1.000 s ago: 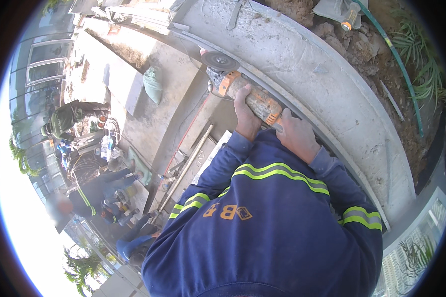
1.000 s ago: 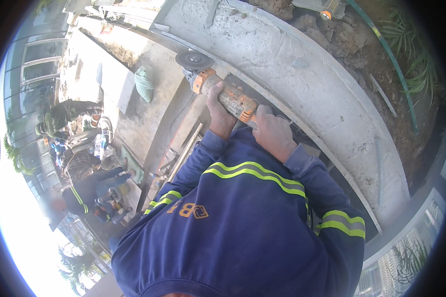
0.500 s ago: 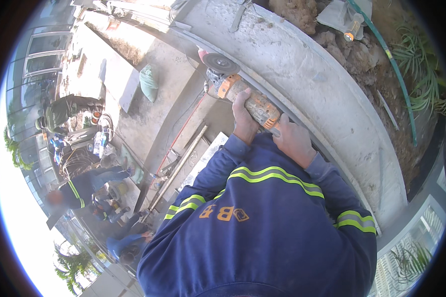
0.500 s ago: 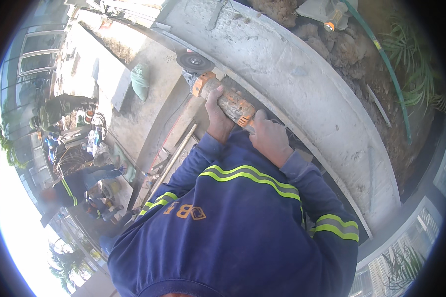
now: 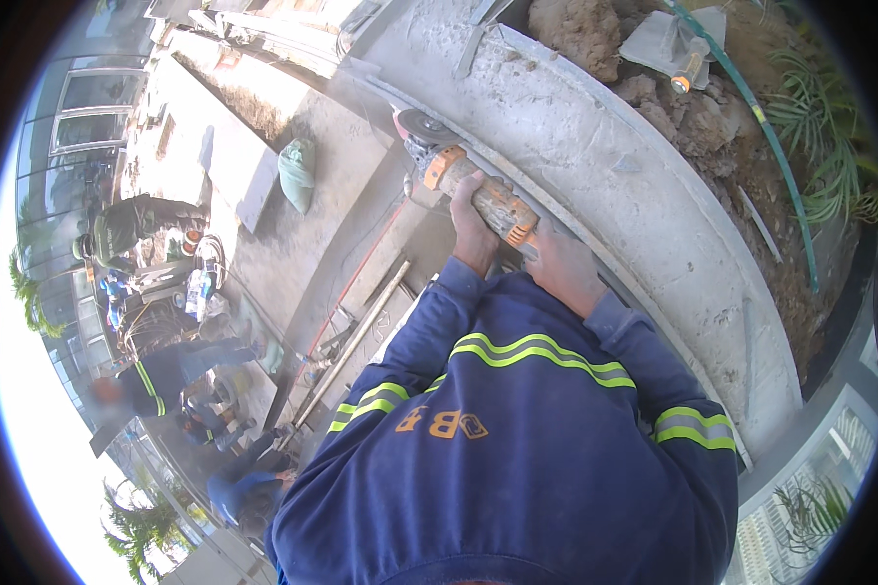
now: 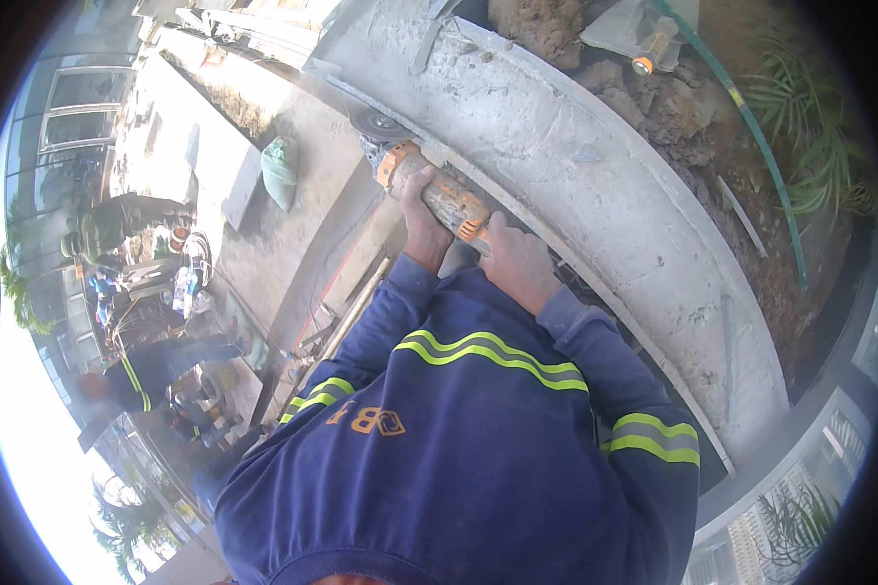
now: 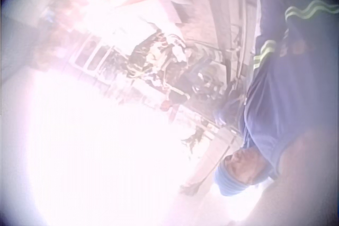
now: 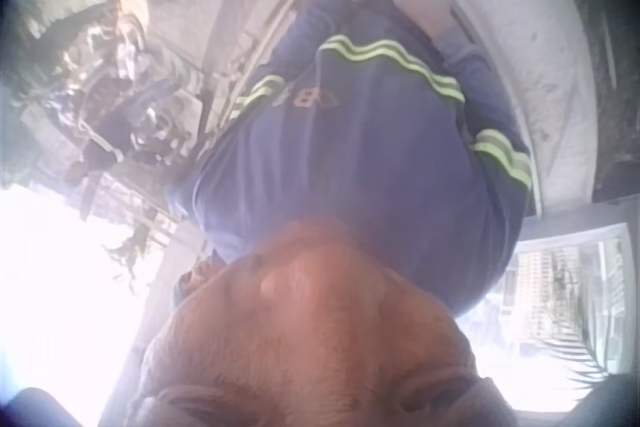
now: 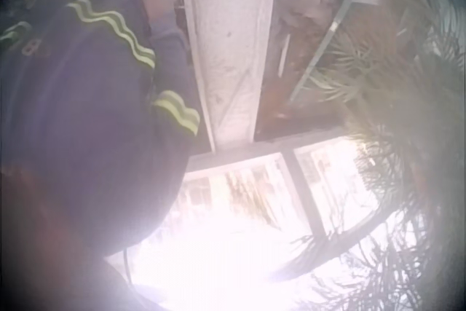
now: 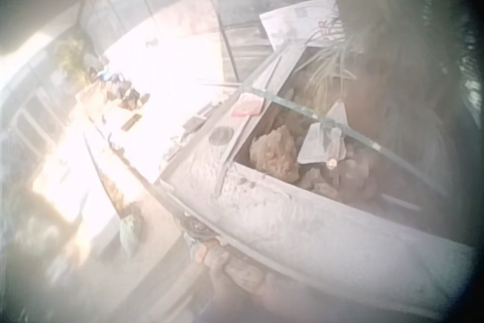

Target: The person uses an angle grinder to cut a long stone slab on a construction site. Another worker measures the slab with a tape measure while the cutter continues the cut along the marked line.

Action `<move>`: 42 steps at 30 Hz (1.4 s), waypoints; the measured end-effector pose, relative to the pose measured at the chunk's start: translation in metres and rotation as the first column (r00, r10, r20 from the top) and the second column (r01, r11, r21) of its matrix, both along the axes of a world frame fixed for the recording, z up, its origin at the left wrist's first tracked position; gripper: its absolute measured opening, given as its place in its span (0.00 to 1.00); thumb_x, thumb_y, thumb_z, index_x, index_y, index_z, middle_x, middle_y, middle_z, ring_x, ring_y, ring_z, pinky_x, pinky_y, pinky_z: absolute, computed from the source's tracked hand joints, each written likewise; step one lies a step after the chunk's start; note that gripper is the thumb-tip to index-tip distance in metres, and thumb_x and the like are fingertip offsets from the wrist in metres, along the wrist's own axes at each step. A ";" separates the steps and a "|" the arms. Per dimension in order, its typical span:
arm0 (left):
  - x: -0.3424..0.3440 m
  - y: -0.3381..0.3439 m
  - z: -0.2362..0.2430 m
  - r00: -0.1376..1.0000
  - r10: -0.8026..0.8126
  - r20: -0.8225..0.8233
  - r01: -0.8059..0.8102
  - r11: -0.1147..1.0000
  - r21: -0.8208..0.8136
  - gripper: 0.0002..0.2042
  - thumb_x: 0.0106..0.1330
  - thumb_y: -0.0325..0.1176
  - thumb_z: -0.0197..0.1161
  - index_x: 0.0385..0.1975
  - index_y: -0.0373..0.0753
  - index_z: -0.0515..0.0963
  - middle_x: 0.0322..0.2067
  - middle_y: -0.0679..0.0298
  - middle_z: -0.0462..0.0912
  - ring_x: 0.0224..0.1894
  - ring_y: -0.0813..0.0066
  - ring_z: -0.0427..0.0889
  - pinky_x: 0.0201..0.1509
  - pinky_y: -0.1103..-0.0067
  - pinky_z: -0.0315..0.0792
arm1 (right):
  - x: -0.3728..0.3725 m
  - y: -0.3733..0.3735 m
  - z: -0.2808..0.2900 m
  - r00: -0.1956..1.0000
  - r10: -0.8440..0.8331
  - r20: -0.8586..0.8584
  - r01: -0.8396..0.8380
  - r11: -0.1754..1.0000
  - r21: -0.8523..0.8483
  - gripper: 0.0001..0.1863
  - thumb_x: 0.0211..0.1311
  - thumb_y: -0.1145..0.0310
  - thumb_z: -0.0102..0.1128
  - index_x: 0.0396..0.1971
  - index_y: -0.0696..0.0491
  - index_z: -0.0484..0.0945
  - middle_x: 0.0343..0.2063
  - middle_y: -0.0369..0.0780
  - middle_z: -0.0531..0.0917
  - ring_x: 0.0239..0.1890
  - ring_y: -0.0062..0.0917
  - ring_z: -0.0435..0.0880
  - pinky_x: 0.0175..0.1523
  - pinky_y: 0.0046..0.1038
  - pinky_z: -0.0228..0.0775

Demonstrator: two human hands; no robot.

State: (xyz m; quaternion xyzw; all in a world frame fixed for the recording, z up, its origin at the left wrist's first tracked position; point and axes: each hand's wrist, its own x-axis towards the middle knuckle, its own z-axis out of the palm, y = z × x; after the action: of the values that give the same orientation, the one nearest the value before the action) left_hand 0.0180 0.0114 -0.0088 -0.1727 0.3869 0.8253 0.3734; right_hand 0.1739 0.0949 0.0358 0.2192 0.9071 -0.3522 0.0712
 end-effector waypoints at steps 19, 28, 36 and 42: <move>-0.065 -0.095 0.057 0.932 -0.122 -0.342 0.042 0.972 -0.233 0.30 0.58 0.48 0.66 0.50 0.26 0.72 0.41 0.46 0.80 0.43 0.51 0.85 0.50 0.58 0.83 | -0.018 -0.035 0.027 0.925 -0.059 -0.376 0.048 0.998 -0.038 0.35 0.60 0.40 0.66 0.41 0.63 0.73 0.28 0.52 0.84 0.32 0.48 0.87 0.36 0.45 0.78; -0.096 -0.088 0.063 0.944 -0.154 -0.292 0.101 0.977 -0.188 0.30 0.55 0.45 0.71 0.49 0.26 0.72 0.41 0.46 0.80 0.43 0.50 0.84 0.52 0.59 0.81 | 0.042 0.007 -0.006 0.513 -0.589 -0.625 0.784 0.618 0.061 0.15 0.68 0.56 0.59 0.31 0.53 0.75 0.23 0.44 0.84 0.26 0.43 0.85 0.36 0.45 0.75; -0.140 -0.078 0.056 0.915 -0.212 -0.344 0.156 0.971 -0.183 0.27 0.54 0.42 0.71 0.49 0.29 0.74 0.44 0.46 0.81 0.48 0.53 0.84 0.56 0.59 0.79 | 0.063 0.025 -0.036 0.279 -0.680 -0.678 0.960 0.180 0.214 0.11 0.67 0.60 0.58 0.30 0.51 0.75 0.24 0.42 0.85 0.25 0.41 0.85 0.37 0.44 0.76; -0.188 -0.085 0.052 0.884 -0.319 -0.341 0.295 0.948 -0.122 0.24 0.52 0.37 0.72 0.46 0.31 0.75 0.41 0.52 0.79 0.45 0.57 0.82 0.55 0.61 0.77 | 0.050 0.030 -0.039 0.178 -0.840 -0.513 0.976 0.084 0.201 0.12 0.66 0.58 0.58 0.31 0.51 0.75 0.25 0.42 0.85 0.23 0.41 0.85 0.35 0.43 0.77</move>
State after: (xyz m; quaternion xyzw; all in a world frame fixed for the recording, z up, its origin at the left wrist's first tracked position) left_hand -0.1698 -0.0740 0.0429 0.0311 0.4979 0.7598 0.4169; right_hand 0.2236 0.1248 -0.0034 0.6987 0.6184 -0.0978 -0.3462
